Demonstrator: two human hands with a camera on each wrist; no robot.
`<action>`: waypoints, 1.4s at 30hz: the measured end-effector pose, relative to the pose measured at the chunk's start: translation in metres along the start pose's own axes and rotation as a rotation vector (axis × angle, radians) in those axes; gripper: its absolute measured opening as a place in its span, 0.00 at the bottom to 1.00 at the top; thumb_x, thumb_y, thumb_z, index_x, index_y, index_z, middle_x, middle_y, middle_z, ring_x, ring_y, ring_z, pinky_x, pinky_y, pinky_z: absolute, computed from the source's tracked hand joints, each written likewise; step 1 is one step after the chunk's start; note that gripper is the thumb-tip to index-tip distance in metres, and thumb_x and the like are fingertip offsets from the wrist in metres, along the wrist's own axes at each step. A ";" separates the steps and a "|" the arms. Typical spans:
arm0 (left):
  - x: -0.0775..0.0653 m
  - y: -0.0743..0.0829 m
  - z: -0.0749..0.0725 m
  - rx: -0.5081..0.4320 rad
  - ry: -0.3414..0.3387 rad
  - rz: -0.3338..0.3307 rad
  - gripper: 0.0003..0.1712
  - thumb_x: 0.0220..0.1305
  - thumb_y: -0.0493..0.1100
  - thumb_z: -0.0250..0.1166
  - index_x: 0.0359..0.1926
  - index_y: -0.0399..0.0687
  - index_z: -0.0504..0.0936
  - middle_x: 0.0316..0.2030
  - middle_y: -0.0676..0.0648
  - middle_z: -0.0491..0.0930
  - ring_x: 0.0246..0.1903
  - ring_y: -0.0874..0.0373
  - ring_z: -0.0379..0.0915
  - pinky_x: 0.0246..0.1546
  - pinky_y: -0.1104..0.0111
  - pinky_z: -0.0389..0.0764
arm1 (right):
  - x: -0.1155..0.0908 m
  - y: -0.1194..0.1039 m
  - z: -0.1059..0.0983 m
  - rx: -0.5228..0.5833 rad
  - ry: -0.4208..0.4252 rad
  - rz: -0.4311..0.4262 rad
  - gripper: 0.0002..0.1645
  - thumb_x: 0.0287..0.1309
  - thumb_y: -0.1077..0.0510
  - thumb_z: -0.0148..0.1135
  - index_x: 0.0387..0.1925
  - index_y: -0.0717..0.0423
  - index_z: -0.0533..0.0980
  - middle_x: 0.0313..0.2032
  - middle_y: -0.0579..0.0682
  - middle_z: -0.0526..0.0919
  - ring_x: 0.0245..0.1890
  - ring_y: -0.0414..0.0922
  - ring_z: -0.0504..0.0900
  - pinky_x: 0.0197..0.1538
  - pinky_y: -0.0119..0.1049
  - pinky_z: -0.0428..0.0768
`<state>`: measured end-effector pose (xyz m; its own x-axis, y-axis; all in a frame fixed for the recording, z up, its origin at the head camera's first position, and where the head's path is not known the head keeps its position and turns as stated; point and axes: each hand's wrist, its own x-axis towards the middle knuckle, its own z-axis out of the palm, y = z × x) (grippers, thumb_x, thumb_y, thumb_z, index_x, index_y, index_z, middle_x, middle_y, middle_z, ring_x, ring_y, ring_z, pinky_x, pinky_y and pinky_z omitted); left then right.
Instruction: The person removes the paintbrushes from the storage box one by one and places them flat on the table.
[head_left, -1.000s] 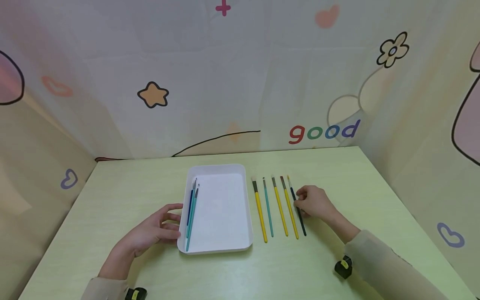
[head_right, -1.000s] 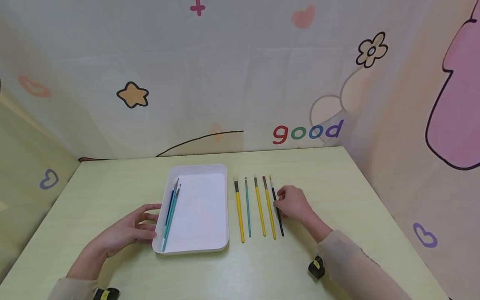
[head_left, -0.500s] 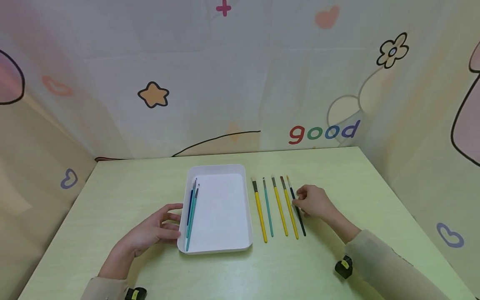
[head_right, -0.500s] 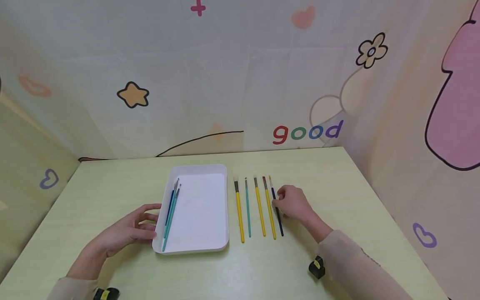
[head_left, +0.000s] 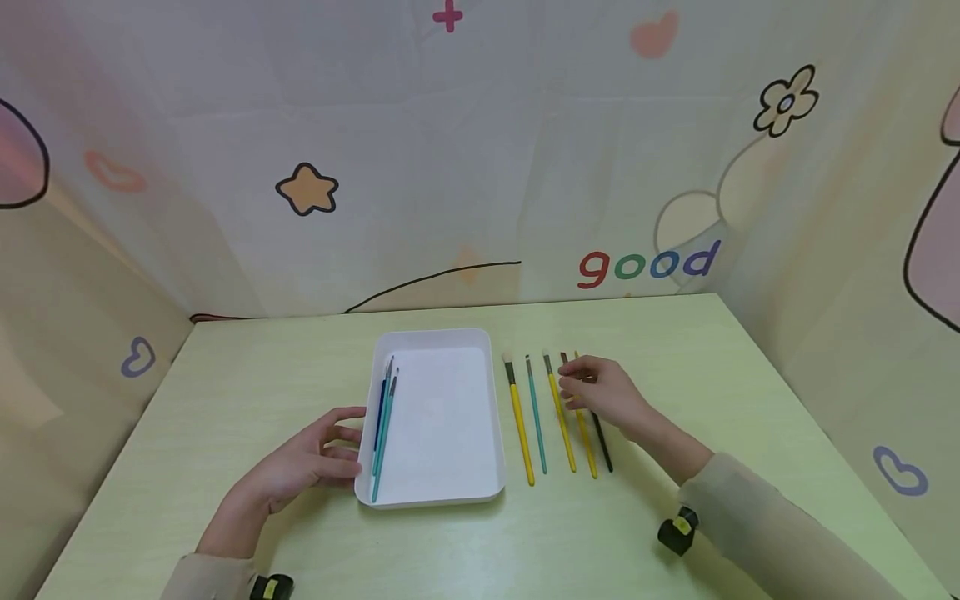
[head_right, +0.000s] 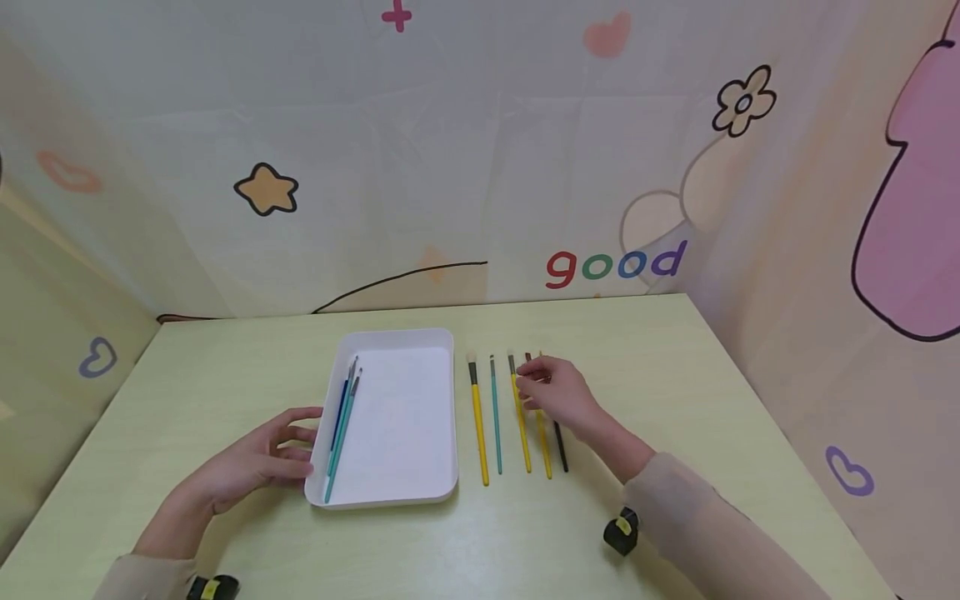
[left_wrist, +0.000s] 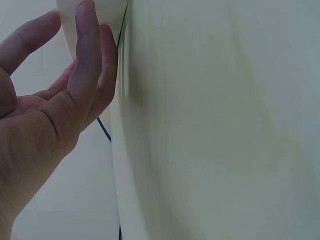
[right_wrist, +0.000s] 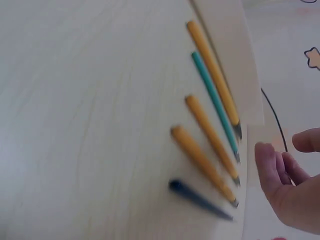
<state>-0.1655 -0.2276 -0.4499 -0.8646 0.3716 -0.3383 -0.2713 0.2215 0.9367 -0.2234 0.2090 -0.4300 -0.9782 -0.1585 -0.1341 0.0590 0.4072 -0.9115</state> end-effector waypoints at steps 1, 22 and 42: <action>0.000 0.000 0.000 -0.001 -0.003 0.002 0.49 0.62 0.34 0.72 0.78 0.46 0.55 0.63 0.33 0.65 0.54 0.43 0.76 0.51 0.56 0.84 | 0.000 -0.003 0.002 0.043 -0.020 0.007 0.21 0.74 0.61 0.59 0.59 0.73 0.72 0.50 0.67 0.79 0.47 0.57 0.83 0.51 0.47 0.85; 0.001 0.002 0.001 -0.010 -0.009 -0.009 0.49 0.62 0.32 0.71 0.78 0.45 0.55 0.62 0.32 0.65 0.52 0.44 0.77 0.49 0.55 0.85 | -0.009 -0.053 0.063 0.356 -0.398 0.020 0.27 0.73 0.65 0.58 0.67 0.75 0.65 0.65 0.71 0.70 0.64 0.65 0.74 0.61 0.49 0.78; 0.001 -0.001 0.001 -0.021 -0.017 0.007 0.48 0.63 0.31 0.70 0.78 0.45 0.55 0.61 0.32 0.66 0.52 0.44 0.76 0.50 0.55 0.84 | 0.012 -0.063 0.121 0.333 -0.441 0.150 0.37 0.72 0.54 0.62 0.72 0.69 0.62 0.67 0.60 0.72 0.67 0.57 0.73 0.62 0.45 0.78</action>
<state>-0.1658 -0.2267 -0.4509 -0.8593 0.3883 -0.3330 -0.2742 0.2000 0.9407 -0.2149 0.0731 -0.4213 -0.7828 -0.5103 -0.3561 0.3203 0.1603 -0.9337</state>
